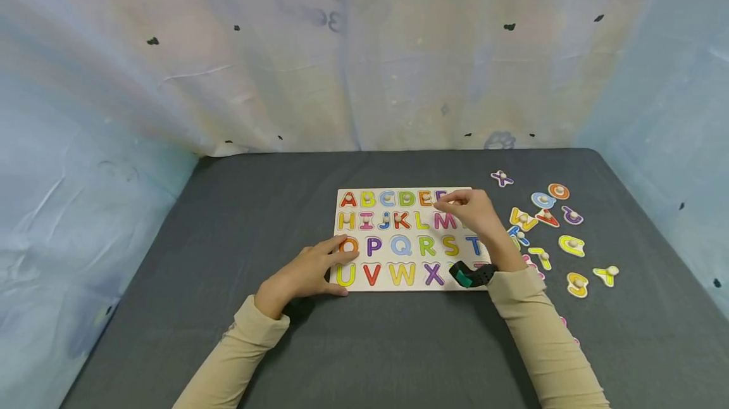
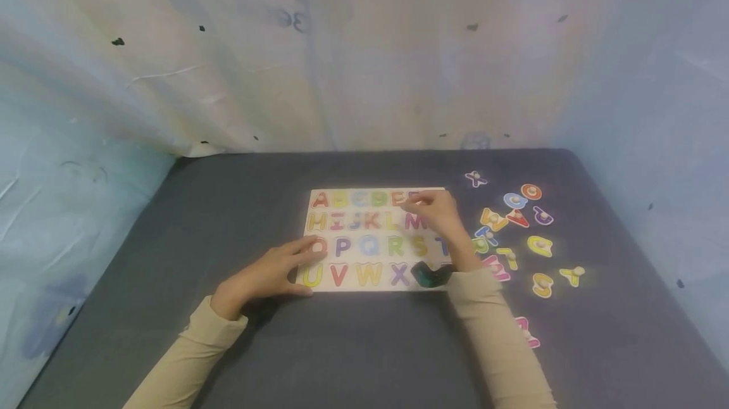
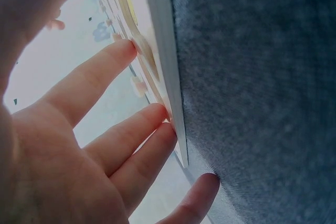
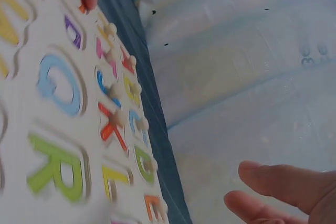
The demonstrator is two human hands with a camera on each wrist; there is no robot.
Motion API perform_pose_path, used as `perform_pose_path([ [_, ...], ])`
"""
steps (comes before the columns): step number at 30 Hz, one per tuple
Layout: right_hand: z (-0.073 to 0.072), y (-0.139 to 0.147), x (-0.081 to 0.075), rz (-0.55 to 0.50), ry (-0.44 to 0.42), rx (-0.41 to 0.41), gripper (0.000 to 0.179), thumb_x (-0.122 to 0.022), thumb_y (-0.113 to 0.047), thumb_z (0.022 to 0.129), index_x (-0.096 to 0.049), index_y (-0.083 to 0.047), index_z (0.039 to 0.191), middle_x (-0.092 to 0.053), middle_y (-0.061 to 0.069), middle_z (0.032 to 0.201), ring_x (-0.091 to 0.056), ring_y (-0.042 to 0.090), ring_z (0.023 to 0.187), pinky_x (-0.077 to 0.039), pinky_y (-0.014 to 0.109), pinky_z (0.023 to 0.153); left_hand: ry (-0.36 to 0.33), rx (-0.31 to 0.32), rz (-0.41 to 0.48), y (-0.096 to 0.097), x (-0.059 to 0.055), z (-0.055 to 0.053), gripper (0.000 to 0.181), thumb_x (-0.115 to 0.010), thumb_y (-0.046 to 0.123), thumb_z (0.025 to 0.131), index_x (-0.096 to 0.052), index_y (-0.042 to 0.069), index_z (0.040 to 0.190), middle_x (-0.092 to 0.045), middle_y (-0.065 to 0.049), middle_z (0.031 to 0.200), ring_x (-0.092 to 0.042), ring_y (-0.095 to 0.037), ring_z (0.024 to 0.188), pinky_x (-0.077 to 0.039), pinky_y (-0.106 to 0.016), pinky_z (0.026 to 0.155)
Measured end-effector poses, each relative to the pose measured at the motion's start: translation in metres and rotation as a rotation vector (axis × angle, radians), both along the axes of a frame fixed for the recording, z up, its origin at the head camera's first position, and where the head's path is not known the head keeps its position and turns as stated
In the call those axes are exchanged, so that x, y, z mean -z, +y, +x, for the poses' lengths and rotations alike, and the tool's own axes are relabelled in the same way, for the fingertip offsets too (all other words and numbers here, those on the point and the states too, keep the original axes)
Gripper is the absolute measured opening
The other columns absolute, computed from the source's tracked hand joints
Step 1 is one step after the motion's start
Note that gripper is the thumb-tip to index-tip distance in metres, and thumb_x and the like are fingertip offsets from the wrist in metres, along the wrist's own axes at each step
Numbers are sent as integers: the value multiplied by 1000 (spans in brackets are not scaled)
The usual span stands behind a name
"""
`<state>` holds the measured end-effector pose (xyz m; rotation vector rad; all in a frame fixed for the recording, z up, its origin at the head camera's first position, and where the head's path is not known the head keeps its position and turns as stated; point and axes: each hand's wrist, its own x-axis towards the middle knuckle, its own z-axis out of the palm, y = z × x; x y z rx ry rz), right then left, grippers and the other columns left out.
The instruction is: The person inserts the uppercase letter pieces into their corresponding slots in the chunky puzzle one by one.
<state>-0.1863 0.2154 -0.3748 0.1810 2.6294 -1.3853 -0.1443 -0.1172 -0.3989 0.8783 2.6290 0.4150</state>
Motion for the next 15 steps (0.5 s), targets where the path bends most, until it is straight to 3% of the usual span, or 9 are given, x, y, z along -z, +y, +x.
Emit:
perform_pose_path([
  [6,10,24,-5,83,8,-51,37,-65,-28,92,-68,3,112,-49,-1,73,-40,18,77,-34,28,65,-5,4,-2,1,0,-1,73,-79,38,77,-51,19,141,-32,-16,157,-36,-36,143,-35,-57,108],
  [10,18,37,-8,130,15,-86,38,-66,-27,91,-68,5,111,-43,-4,65,-40,16,71,-33,28,63,-4,6,-2,2,1,-1,73,-79,38,77,-51,19,141,-32,-16,158,-36,-35,143,-35,-57,108],
  [15,25,55,-8,130,20,-125,38,-66,-28,91,-68,5,111,-43,-6,62,-40,11,63,-33,25,58,5,8,-5,2,2,-3,73,-79,38,77,-51,20,141,-32,-16,157,-36,-35,144,-35,-57,108],
])
